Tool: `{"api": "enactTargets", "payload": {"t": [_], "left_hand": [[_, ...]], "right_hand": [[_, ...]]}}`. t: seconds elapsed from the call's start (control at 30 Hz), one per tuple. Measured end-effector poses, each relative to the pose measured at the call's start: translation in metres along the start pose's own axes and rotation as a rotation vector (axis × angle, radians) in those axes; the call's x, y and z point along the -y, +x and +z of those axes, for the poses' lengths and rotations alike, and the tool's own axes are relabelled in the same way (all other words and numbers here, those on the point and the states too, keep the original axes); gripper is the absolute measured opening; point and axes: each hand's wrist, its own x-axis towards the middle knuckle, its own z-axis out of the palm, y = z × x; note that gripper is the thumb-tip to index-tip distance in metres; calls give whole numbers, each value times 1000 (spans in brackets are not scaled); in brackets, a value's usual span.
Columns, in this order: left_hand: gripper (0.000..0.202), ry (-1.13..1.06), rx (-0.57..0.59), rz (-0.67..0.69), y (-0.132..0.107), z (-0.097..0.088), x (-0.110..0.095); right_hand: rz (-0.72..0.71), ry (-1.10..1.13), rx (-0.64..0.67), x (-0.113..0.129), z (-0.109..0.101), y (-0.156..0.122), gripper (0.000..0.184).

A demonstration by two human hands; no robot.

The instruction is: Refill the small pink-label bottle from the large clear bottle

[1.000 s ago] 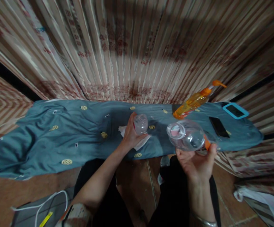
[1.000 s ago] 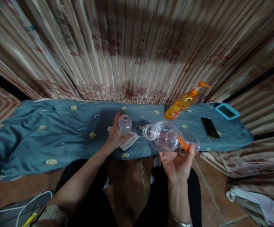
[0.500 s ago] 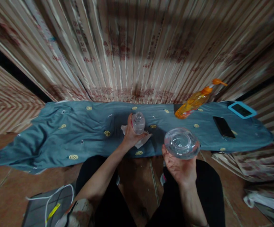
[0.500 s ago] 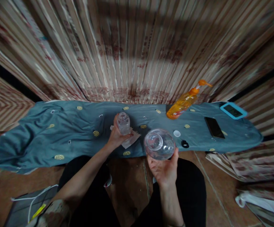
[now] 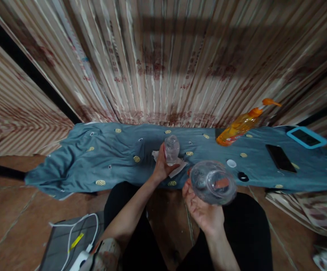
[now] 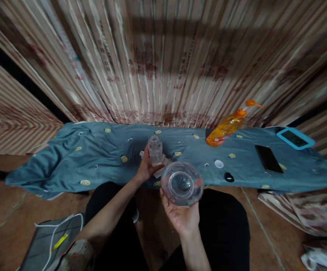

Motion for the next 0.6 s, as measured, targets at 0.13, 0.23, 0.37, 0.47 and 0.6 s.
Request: {"api": "enactTargets", "payload": {"t": [0.13, 0.23, 0.37, 0.47, 0.6], "left_hand": [[125, -6, 29, -10, -2, -1, -6], [122, 7, 31, -23, -3, -3, -8], [115, 42, 6, -22, -3, -7, -8], [109, 52, 17, -27, -2, -11, -9], [109, 72, 43, -32, -2, -15, -14]], "right_hand": [[-5, 77, 4, 10, 5, 6, 60], [-52, 123, 5, 30, 10, 19, 79], [-149, 193, 5, 66, 17, 58, 87], [-203, 257, 35, 84, 27, 98, 75], [-199, 310, 81, 94, 40, 133, 69]]}}
